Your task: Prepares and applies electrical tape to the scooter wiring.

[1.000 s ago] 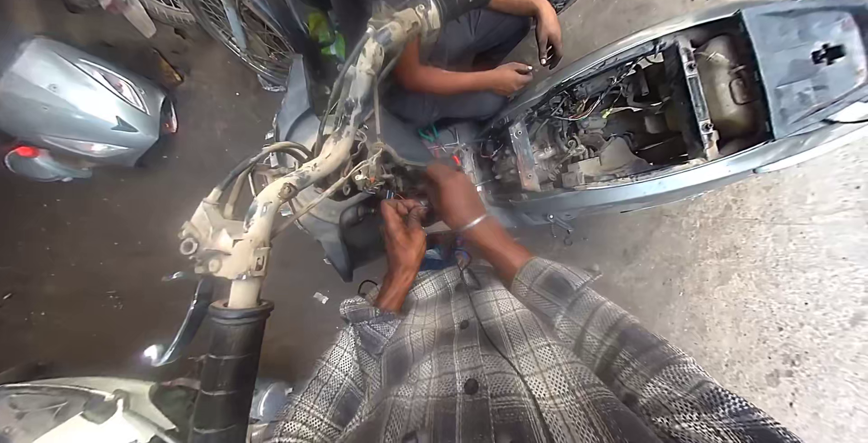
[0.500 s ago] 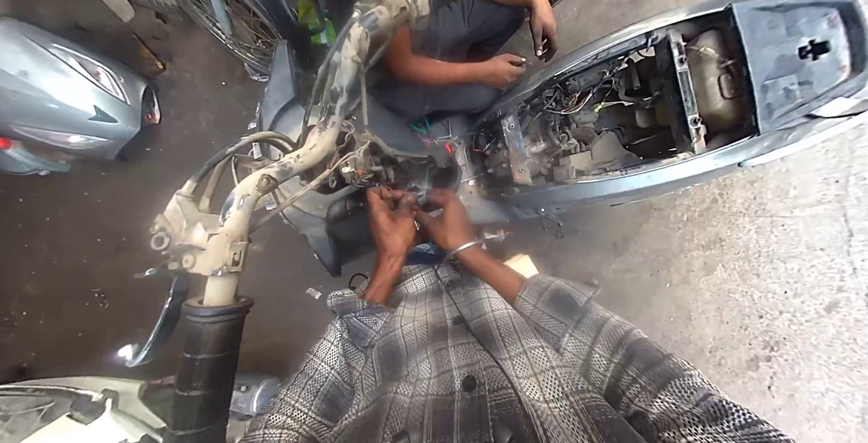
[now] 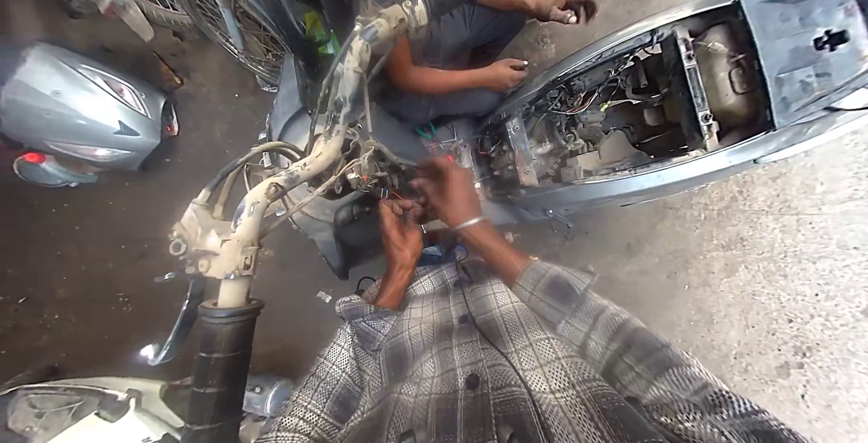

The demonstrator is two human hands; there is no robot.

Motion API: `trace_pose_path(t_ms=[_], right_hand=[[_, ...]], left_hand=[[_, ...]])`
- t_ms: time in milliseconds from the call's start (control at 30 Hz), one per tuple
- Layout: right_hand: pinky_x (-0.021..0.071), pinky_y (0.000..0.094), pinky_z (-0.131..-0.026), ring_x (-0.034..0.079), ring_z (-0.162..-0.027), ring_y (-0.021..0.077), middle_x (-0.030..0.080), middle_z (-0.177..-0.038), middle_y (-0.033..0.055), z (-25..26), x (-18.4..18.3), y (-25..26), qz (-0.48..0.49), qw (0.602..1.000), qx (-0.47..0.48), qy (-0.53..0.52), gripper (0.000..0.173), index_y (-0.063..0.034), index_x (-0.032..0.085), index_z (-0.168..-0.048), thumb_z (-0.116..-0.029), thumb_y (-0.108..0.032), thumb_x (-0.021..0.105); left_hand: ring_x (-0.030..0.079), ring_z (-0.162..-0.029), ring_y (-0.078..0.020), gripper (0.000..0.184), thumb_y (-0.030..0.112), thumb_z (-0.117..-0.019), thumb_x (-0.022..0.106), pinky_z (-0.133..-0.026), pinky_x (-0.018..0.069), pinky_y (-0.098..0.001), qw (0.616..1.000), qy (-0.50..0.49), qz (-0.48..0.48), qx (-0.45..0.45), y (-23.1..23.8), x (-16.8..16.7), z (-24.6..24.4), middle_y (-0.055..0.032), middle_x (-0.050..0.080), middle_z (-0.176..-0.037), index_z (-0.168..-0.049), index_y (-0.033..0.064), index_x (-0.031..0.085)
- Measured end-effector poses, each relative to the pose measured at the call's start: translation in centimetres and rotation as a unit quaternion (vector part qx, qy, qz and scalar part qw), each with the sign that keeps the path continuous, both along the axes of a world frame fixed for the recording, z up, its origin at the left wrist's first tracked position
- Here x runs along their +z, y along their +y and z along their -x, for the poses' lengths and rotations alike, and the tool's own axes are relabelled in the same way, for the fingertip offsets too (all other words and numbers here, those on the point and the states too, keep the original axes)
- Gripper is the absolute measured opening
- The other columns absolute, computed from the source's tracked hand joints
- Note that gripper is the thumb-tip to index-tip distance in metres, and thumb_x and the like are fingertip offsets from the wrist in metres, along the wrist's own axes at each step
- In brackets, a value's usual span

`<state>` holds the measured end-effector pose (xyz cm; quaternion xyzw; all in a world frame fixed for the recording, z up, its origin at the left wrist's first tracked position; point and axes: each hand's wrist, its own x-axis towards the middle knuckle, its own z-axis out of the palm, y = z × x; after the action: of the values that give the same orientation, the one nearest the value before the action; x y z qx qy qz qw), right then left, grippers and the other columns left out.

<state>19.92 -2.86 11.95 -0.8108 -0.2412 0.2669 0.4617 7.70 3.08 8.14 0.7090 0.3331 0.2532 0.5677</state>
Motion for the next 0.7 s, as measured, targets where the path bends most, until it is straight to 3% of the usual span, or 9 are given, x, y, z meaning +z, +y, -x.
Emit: trace_pose_path(t_ms=[33, 100, 200, 300, 400, 467, 533, 633, 700], right_hand=[[0.0589, 0.0454, -0.088, 0.073, -0.093, 0.0241, 0.075, -0.106, 0.0115, -0.3, -0.9, 0.3, 0.021, 0.998, 0.027, -0.06, 0.025, -0.0029, 0.072, -0.114, -0.0911, -0.013, 0.074], [0.0581, 0.0521, -0.085, 0.071, -0.095, 0.0315, 0.072, -0.105, 0.0138, -0.4, -2.0, 0.6, 0.048, 0.986, 0.072, -0.144, 0.019, -0.0058, 0.074, -0.11, -0.0926, -0.012, 0.07], [0.0607, 0.0479, -0.076, 0.071, -0.093, 0.0302, 0.068, -0.115, 0.0146, 0.1, -1.2, -0.9, 0.015, 0.973, 0.08, -0.217, 0.021, -0.0081, 0.071, -0.117, -0.0972, -0.012, 0.065], [0.0607, 0.0427, -0.081, 0.07, -0.093, 0.0247, 0.067, -0.114, 0.0142, 0.8, 0.7, -3.9, 0.011, 0.991, 0.039, -0.13, 0.023, -0.0039, 0.069, -0.116, -0.0956, -0.013, 0.065], [0.0556, 0.0564, -0.09, 0.068, -0.105, 0.0329, 0.068, -0.12, 0.0156, 1.2, 1.1, -5.7, 0.178, 0.978, 0.105, 0.031, 0.053, -0.008, 0.06, -0.136, -0.0894, -0.028, 0.076], [0.0527, 0.0613, -0.094, 0.066, -0.112, 0.0354, 0.067, -0.125, 0.0157, 1.5, 0.1, -5.3, 0.213, 0.968, 0.112, 0.072, 0.068, -0.0123, 0.055, -0.145, -0.0869, -0.039, 0.08], [0.054, 0.0594, -0.092, 0.067, -0.109, 0.0321, 0.069, -0.122, 0.0128, 1.6, -0.8, -4.2, 0.21, 0.971, 0.089, 0.069, 0.069, -0.0159, 0.059, -0.143, -0.0846, -0.045, 0.08], [0.0544, 0.0603, -0.089, 0.065, -0.115, 0.034, 0.053, -0.147, 0.0133, 1.4, -0.7, -2.9, 0.238, 0.963, 0.111, 0.055, 0.074, -0.0176, 0.058, -0.144, -0.0817, -0.05, 0.081], [0.053, 0.0609, -0.093, 0.064, -0.116, 0.0354, 0.055, -0.145, 0.0158, 1.2, -1.1, -2.8, 0.219, 0.965, 0.121, 0.078, 0.067, -0.0137, 0.063, -0.137, -0.0817, -0.047, 0.082]], left_hand=[[0.066, -0.089, -0.0109, 0.021, -0.003, -0.0922, 0.065, -0.082, 0.0566, -0.0282, 1.0, -0.005, -0.004, -0.007, -0.3, 0.3, 0.0, -0.0068, 0.067, -0.096, -0.101, 0.0024, 0.046], [0.067, -0.089, -0.0109, 0.023, -0.003, -0.092, 0.065, -0.081, 0.0573, -0.0284, 1.0, -0.019, -0.014, -0.02, -0.3, 0.5, -0.1, -0.0068, 0.066, -0.097, -0.099, 0.004, 0.044], [0.066, -0.091, -0.0086, 0.021, 0.0, -0.0936, 0.064, -0.084, 0.0558, -0.0274, 1.0, -0.016, -0.02, -0.014, 0.3, 0.2, 0.0, -0.0052, 0.065, -0.097, -0.104, 0.0031, 0.046], [0.067, -0.098, -0.0125, 0.022, -0.004, -0.0934, 0.062, -0.09, 0.0567, -0.0312, 0.999, -0.029, 0.014, -0.008, 0.9, 0.0, 0.1, -0.008, 0.065, -0.1, -0.106, 0.0011, 0.044], [0.07, -0.098, -0.0162, 0.022, -0.005, -0.0957, 0.06, -0.091, 0.0581, -0.0348, 0.998, -0.035, 0.046, -0.011, 0.8, 0.1, 0.0, -0.0096, 0.068, -0.101, -0.107, 0.0022, 0.042], [0.07, -0.097, -0.0168, 0.022, -0.004, -0.0956, 0.06, -0.089, 0.0581, -0.0345, 0.998, -0.035, 0.059, -0.015, 0.7, 0.2, -0.5, -0.0101, 0.068, -0.101, -0.107, 0.0027, 0.042], [0.07, -0.093, -0.0167, 0.024, -0.005, -0.0948, 0.061, -0.085, 0.0588, -0.0338, 0.997, -0.031, 0.074, -0.011, 0.4, 0.1, -0.7, -0.0101, 0.069, -0.1, -0.108, 0.0027, 0.042], [0.07, -0.086, -0.0123, 0.027, -0.006, -0.095, 0.062, -0.077, 0.0595, -0.0289, 0.994, -0.007, 0.104, 0.009, 0.5, 0.6, -0.7, -0.0069, 0.069, -0.097, -0.109, 0.0045, 0.041], [0.071, -0.084, -0.0116, 0.029, -0.006, -0.0942, 0.063, -0.077, 0.0602, -0.0285, 0.993, 0.012, 0.117, 0.019, 0.7, 0.8, -0.7, -0.0057, 0.07, -0.095, -0.109, 0.0054, 0.041]])
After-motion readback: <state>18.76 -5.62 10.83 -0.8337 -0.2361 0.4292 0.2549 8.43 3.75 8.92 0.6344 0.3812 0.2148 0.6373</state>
